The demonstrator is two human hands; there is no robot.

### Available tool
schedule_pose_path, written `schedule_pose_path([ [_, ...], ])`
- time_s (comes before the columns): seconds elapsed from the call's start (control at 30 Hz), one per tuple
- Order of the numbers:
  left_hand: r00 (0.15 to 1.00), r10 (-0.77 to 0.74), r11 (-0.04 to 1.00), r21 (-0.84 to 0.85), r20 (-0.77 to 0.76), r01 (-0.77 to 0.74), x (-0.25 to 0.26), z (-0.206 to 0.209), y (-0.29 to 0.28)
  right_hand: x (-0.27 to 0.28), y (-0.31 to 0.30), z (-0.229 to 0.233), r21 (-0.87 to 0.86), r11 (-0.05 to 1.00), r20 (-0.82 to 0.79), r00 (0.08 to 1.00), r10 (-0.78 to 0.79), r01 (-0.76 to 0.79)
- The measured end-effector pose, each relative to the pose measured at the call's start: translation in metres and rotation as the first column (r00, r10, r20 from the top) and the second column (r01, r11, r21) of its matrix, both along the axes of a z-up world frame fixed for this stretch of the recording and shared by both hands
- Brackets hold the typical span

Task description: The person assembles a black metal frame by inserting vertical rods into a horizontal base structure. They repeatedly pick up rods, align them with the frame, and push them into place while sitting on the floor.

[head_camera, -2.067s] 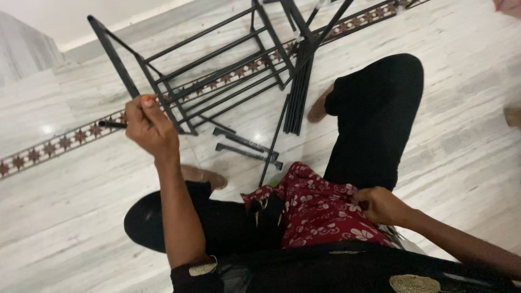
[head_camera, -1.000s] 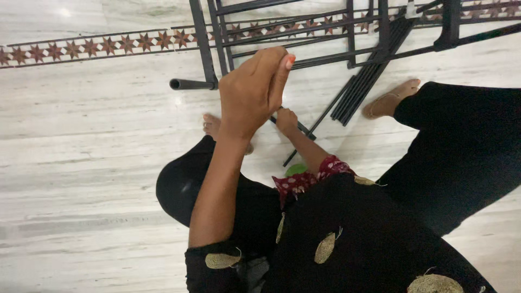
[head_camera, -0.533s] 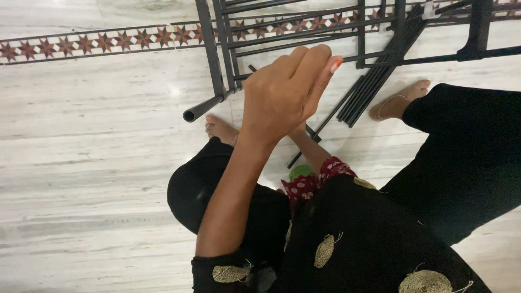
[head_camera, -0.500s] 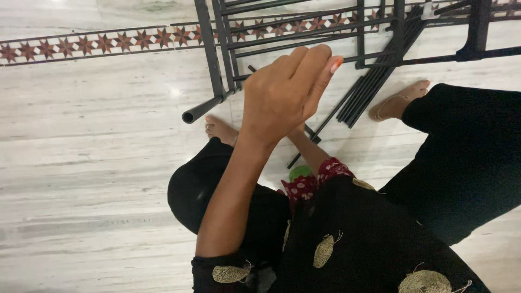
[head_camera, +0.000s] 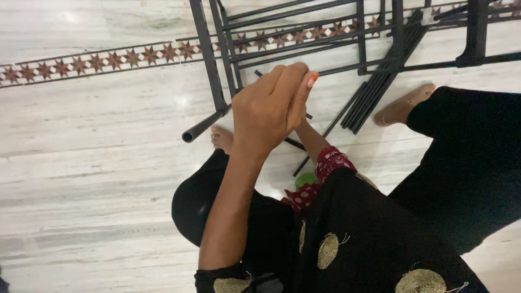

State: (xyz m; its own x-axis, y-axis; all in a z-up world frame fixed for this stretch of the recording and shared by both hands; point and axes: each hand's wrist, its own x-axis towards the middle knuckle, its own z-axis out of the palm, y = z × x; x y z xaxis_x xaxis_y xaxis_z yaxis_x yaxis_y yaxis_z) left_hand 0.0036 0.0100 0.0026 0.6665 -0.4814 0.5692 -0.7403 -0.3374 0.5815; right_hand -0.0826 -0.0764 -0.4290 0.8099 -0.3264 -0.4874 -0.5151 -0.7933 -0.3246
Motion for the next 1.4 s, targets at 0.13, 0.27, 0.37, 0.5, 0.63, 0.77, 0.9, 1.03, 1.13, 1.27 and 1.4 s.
schedule_pose_path([
  [0.13,0.995,-0.012,1.0,0.009,-0.096,0.013,0.003,-0.002,0.003,0.001,-0.015,-0.012,-0.042,0.999,-0.02,1.0,-0.011,0.01],
  [0.27,0.988,-0.008,1.0,-0.008,-0.153,0.007,0.009,-0.007,-0.001,-0.009,-0.042,-0.024,-0.066,0.996,0.012,0.999,-0.052,0.053],
  [0.37,0.988,-0.01,1.0,0.006,-0.152,0.011,0.011,-0.009,-0.004,-0.044,-0.046,-0.021,-0.007,0.988,0.209,0.966,-0.151,0.156],
  [0.5,0.996,-0.014,1.0,-0.009,-0.093,0.013,0.012,-0.012,-0.007,-0.088,-0.058,0.009,0.119,0.977,0.389,0.897,-0.21,0.177],
  [0.63,0.999,0.004,1.0,-0.008,-0.036,-0.005,0.012,-0.018,-0.009,-0.116,-0.075,0.065,0.352,0.902,0.423,0.818,-0.39,0.248],
  [0.77,0.997,0.016,1.0,-0.024,0.081,-0.014,0.014,-0.018,-0.005,-0.087,-0.099,0.129,0.412,0.894,0.375,0.861,-0.343,0.176],
  [0.9,0.918,0.032,0.999,0.027,0.394,-0.047,0.004,-0.003,0.005,-0.052,-0.111,0.206,0.318,0.945,0.514,0.852,-0.101,-0.08],
  [1.03,0.835,0.109,0.982,-0.188,0.539,-0.006,-0.009,0.011,0.027,-0.035,-0.108,0.283,0.286,0.947,0.683,0.724,-0.096,-0.145],
  [1.13,0.785,0.298,0.892,-0.452,0.542,-0.027,0.003,0.015,0.057,-0.011,-0.108,0.335,0.534,0.816,0.751,0.566,-0.34,-0.219],
  [1.27,0.916,0.323,0.689,-0.604,-0.239,-0.401,0.033,0.01,0.084,0.05,-0.108,0.385,0.46,0.842,0.869,0.336,-0.363,-0.281],
  [1.4,0.803,0.579,0.783,-0.178,-0.143,-0.596,0.065,-0.015,0.084,0.136,-0.097,0.41,0.433,0.835,0.901,0.181,-0.394,-0.339],
])
